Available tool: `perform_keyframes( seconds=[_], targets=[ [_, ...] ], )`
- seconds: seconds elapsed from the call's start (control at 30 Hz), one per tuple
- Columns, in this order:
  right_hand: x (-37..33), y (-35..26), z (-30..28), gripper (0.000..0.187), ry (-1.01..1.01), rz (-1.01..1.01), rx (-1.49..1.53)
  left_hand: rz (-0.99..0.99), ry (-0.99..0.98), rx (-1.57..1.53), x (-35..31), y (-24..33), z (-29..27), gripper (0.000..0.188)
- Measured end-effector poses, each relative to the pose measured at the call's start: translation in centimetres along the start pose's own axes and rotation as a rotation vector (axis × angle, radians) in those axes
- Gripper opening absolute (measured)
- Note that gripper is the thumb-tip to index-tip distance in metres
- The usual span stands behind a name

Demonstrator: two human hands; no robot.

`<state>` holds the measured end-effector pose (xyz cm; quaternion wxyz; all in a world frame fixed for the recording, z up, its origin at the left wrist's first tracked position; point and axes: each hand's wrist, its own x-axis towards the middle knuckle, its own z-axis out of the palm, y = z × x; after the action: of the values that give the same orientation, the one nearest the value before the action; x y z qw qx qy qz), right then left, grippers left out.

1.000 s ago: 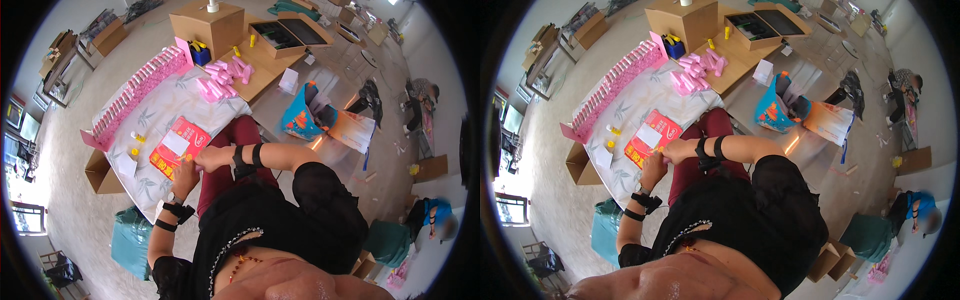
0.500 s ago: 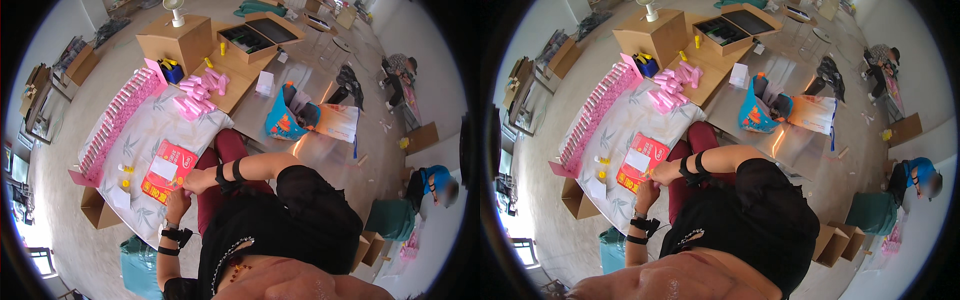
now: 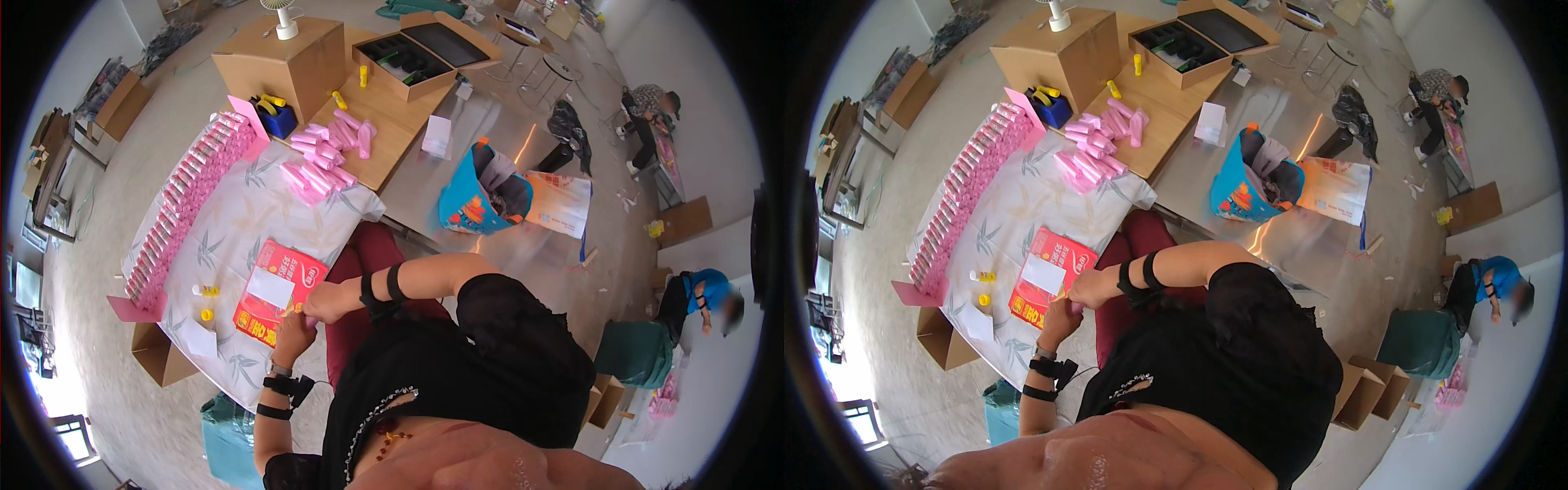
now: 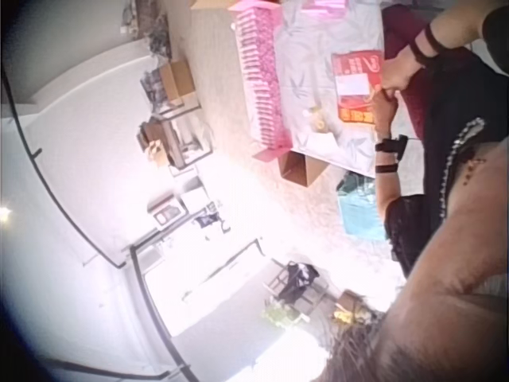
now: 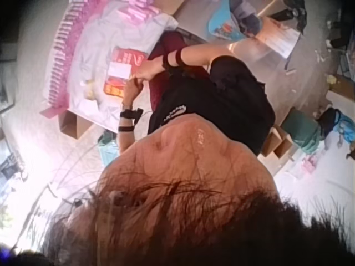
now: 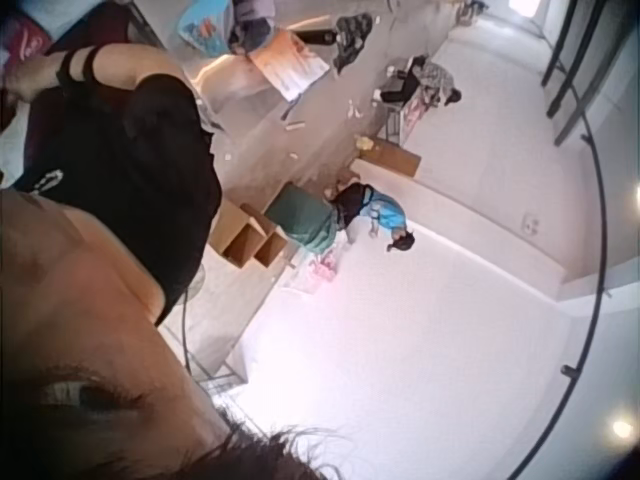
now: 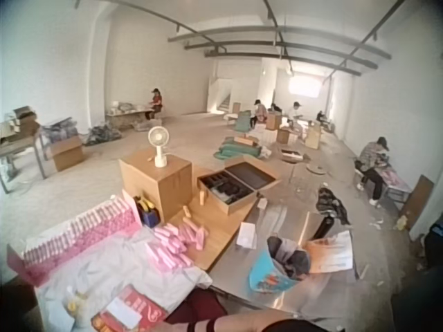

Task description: Applying glue to small pink plastic tubes and arranging them on a table in a manufacturing setting.

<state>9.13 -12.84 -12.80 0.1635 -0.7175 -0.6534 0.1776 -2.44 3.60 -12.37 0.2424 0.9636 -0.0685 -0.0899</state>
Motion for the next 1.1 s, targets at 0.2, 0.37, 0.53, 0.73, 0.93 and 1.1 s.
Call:
perform_keyframes(
  seconds=[0.2,0.37,0.53,0.73,0.93,1.1],
  targets=[
    [1.4,-0.4,0.3,0.021,0.078,0.041,-0.043,-0.12,-0.037,-0.314,0.0,-1.8,0.6,0.032],
    [2.0,-0.2,-0.4,0.025,-0.145,0.051,0.073,0.01,0.007,-0.011,-0.5,-3.5,2.3,0.03],
    [3.0,-0.9,-0.9,0.021,0.061,-0.188,0.019,-0.298,-0.512,-0.967,-0.5,-5.8,0.2,0.045],
    [4.9,-0.5,-2.5,0.021,0.139,0.375,0.511,-0.381,0.167,-1.182,-1.9,-5.0,-3.6,0.022],
    [5.1,-1.0,-3.7,0.014,-0.083,0.545,1.592,-0.285,0.669,-1.327,-1.9,0.2,-1.1,0.033],
    [4.8,-2.1,-2.8,0.012,-0.086,0.484,1.772,-0.334,0.706,-1.543,-2.0,1.6,0.1,0.028]
  ],
)
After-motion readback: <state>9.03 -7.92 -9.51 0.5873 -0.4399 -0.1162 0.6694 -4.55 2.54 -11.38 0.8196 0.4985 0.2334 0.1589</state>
